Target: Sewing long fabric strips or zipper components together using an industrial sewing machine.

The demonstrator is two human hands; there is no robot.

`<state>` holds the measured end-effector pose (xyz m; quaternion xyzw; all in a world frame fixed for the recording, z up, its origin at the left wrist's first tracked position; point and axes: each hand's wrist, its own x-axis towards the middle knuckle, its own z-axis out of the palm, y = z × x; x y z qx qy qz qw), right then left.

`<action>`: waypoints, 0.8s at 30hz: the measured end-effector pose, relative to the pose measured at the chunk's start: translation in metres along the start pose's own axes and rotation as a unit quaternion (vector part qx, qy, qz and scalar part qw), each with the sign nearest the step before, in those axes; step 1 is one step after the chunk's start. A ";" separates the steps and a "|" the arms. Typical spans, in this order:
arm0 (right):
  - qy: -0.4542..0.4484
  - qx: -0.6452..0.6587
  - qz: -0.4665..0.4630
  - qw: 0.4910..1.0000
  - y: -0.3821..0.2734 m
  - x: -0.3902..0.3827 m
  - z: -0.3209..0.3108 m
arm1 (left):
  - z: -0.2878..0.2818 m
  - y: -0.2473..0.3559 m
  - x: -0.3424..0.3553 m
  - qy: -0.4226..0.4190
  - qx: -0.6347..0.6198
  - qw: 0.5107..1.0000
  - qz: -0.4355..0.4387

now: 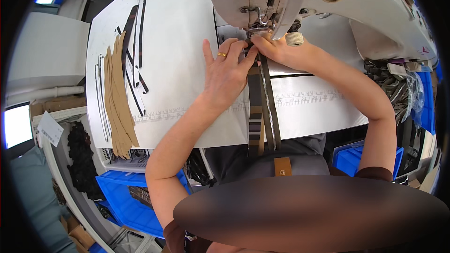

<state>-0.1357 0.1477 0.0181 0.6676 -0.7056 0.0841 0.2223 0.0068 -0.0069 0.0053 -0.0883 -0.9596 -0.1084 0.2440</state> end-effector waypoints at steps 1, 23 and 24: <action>-0.001 -0.001 0.001 1.000 0.006 -0.009 0.006 | 0.000 0.001 0.001 -0.005 0.005 1.000 0.002; 0.050 0.135 0.192 0.971 0.007 -0.016 0.010 | 0.005 0.000 0.000 -0.005 0.034 0.999 -0.014; 0.088 0.133 0.137 0.978 0.011 -0.014 0.016 | 0.005 0.001 0.000 -0.007 0.031 0.999 -0.014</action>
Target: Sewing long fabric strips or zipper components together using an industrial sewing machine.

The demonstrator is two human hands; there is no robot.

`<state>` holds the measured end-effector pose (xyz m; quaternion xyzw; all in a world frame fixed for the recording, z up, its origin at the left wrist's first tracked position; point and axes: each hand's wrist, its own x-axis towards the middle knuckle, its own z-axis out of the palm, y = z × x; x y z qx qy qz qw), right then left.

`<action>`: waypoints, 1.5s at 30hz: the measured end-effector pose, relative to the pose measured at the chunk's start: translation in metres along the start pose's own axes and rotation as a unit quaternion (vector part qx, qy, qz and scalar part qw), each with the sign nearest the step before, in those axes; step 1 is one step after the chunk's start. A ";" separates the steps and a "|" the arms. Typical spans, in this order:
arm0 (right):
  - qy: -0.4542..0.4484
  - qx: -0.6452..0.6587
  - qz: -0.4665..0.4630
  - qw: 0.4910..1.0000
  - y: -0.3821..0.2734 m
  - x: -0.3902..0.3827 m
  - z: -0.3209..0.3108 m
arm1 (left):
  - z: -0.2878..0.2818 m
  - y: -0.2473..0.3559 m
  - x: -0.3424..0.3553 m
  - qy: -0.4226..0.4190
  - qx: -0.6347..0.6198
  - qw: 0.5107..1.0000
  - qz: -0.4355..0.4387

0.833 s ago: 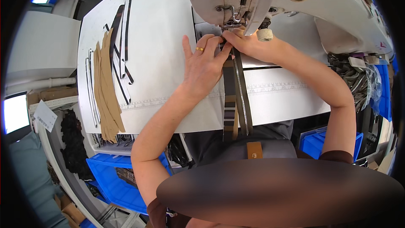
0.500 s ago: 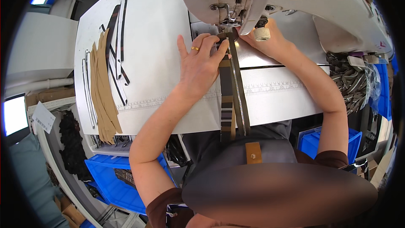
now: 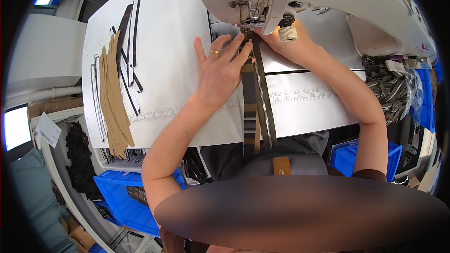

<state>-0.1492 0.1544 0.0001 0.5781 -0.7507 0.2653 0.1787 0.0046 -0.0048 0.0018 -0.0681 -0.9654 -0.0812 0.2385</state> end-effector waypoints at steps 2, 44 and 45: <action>-0.001 -0.004 -0.038 0.999 0.007 0.002 0.002 | -0.001 0.001 0.001 -0.001 -0.004 1.000 0.001; -0.027 -0.061 -0.006 0.998 -0.042 -0.016 -0.020 | -0.003 0.000 -0.002 -0.030 -0.021 0.999 -0.010; -0.027 -0.061 -0.006 0.998 -0.042 -0.016 -0.020 | -0.003 0.000 -0.002 -0.032 -0.018 0.999 -0.008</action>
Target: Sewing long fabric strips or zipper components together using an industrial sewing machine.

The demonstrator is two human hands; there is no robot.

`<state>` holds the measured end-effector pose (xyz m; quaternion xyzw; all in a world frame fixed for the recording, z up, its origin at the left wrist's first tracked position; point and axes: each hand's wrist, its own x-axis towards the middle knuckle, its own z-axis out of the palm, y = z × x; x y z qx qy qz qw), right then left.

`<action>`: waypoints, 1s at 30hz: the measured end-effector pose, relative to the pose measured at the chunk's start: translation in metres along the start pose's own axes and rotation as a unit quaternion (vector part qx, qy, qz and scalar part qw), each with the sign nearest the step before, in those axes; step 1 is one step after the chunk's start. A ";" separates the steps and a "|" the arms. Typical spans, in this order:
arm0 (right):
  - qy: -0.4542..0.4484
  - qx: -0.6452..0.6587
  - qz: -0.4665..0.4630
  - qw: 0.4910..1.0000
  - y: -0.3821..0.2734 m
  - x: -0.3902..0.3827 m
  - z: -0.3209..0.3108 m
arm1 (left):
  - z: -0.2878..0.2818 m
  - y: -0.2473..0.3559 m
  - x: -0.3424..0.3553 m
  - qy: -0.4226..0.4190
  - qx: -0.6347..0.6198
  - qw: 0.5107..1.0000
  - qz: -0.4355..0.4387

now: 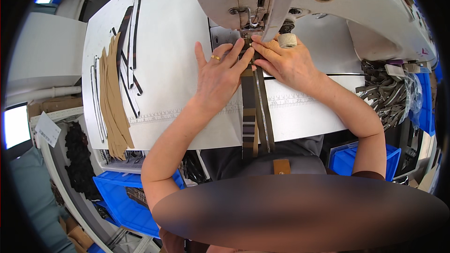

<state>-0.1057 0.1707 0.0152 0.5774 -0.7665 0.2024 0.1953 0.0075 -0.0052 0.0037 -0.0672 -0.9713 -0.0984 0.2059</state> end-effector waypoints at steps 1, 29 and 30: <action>-0.002 -0.002 0.001 1.000 0.000 0.000 0.000 | 0.000 0.000 0.000 -0.001 0.003 1.000 0.002; -0.037 0.054 0.056 0.996 0.005 0.000 -0.002 | 0.001 0.000 0.007 -0.011 -0.022 0.999 -0.021; -0.037 0.054 0.055 0.996 0.009 0.000 0.000 | 0.001 0.001 0.007 -0.012 -0.021 0.999 -0.022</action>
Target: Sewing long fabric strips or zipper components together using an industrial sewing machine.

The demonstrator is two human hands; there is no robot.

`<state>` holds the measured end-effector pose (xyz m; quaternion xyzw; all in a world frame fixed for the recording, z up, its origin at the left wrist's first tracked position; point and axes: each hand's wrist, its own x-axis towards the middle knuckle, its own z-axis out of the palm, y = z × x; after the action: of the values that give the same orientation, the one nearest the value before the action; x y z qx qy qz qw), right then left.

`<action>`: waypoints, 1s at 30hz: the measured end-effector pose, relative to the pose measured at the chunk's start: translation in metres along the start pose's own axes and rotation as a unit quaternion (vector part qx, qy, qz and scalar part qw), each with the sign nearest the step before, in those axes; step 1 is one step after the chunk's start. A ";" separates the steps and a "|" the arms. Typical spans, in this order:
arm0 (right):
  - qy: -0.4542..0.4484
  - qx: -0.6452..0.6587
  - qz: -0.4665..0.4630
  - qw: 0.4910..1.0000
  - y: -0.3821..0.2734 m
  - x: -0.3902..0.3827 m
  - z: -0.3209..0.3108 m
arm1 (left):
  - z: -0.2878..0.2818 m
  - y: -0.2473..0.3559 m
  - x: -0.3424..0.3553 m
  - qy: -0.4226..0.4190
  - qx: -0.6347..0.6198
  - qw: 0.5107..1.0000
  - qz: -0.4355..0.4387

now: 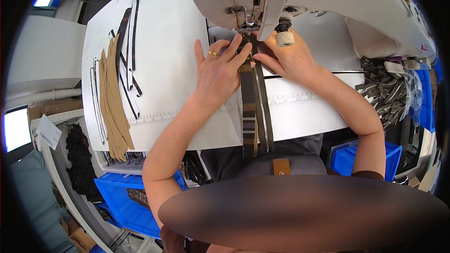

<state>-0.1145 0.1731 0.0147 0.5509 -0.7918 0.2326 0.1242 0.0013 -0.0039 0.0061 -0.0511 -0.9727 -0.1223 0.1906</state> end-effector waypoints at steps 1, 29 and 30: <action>0.012 -0.032 -0.008 0.999 0.006 0.001 0.002 | 0.000 0.001 0.000 -0.001 0.001 1.000 -0.001; 0.065 -0.015 -0.076 0.995 0.010 0.007 -0.002 | 0.002 -0.003 0.004 0.021 0.015 1.000 0.009; 0.064 -0.014 -0.078 0.995 0.010 0.007 -0.003 | 0.001 -0.002 0.004 0.018 0.013 1.000 0.007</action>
<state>-0.1267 0.1720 0.0185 0.5930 -0.7402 0.2459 0.2001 -0.0028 -0.0053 0.0064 -0.0537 -0.9701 -0.1095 0.2099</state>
